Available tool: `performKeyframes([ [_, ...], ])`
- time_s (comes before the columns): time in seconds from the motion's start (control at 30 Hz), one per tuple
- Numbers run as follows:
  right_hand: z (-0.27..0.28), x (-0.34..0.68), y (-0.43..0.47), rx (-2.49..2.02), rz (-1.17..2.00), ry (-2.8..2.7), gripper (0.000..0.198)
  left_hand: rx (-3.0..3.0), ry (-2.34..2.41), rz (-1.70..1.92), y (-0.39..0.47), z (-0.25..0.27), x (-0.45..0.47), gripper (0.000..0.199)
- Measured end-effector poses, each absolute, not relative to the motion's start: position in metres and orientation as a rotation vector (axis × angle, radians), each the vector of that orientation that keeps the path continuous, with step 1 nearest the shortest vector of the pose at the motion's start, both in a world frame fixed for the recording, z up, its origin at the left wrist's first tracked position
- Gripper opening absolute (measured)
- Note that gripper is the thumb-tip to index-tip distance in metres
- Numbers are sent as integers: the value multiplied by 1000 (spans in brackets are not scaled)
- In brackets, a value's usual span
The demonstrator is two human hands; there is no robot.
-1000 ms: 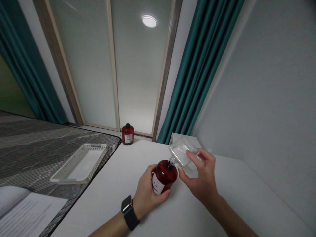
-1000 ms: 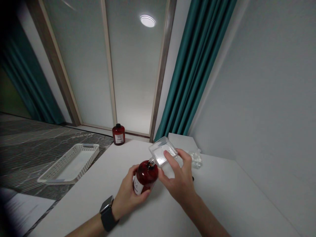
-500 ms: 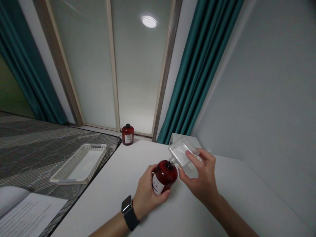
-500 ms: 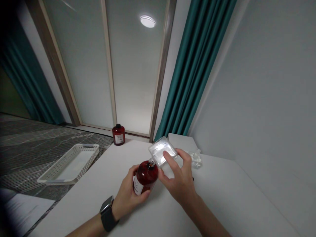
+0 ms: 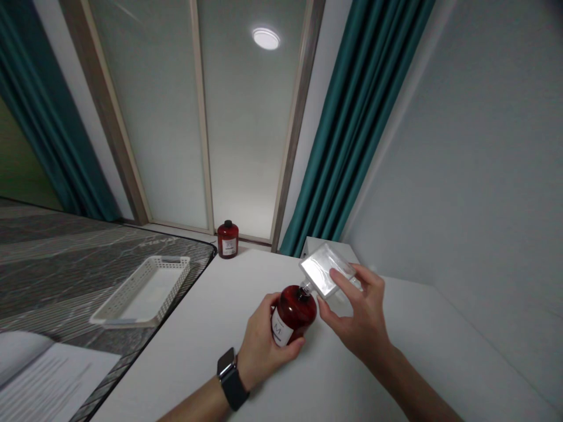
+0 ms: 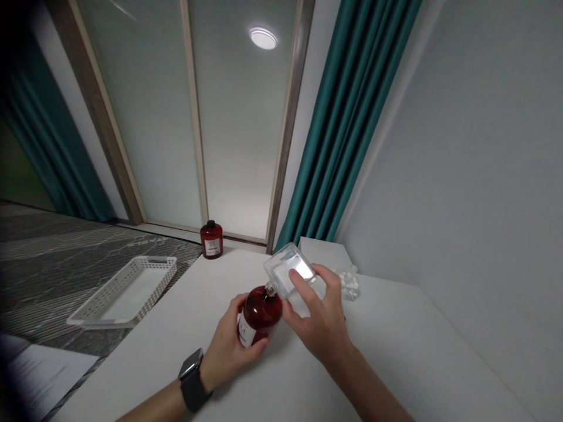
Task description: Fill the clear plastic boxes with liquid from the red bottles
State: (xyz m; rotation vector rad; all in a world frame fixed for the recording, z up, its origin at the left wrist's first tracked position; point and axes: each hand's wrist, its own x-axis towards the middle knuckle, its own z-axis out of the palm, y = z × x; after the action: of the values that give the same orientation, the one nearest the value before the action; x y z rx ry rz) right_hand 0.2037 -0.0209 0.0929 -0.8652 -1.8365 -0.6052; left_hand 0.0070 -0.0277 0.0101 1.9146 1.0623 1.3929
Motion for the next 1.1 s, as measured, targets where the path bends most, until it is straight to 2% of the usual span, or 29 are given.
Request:
performKeyframes([
  [1.1,96,206,-19,-846,-643,-1857,64,1866,1066,1355,-29,15,8,64],
])
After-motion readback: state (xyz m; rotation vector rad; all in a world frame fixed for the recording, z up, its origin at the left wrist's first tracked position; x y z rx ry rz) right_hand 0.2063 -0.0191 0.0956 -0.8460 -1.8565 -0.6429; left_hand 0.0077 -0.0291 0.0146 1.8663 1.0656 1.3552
